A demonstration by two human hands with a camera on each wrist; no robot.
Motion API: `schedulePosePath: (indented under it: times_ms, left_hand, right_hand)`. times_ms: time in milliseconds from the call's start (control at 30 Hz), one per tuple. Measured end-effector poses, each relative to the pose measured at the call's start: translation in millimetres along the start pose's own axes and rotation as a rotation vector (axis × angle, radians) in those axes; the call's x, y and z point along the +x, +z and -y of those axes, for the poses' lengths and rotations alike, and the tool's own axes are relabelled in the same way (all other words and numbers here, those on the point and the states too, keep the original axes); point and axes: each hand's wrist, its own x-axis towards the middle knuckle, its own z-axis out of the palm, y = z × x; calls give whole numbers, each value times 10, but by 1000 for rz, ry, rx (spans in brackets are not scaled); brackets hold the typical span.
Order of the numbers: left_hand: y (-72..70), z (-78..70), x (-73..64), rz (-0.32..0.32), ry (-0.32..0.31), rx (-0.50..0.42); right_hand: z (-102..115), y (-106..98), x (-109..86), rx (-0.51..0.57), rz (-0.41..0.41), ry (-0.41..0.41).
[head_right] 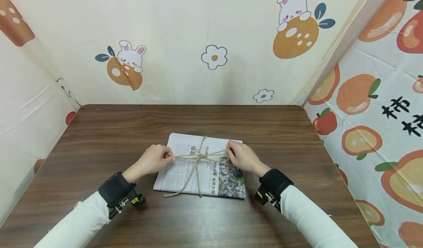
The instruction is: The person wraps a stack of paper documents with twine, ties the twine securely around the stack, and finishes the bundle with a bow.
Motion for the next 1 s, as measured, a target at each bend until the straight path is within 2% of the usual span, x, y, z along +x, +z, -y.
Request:
schedulePosePath:
  times_ms: [233,567,800,1000]
  left_hand:
    - [-16,25,-26,5,-3,-15]
    - [-28,28,-59,-2,2,10]
    - [19,29,-17,-14,-39,-20]
    - [59,35,55,-17,-22,-35]
  right_hand:
    - [-10,-24,-10,-3,21,-15]
    - [-25,-42,-2,-4,30,-11]
    - [-42,-86,30,21,26,1]
    - [-33,-47,81,49,63,41]
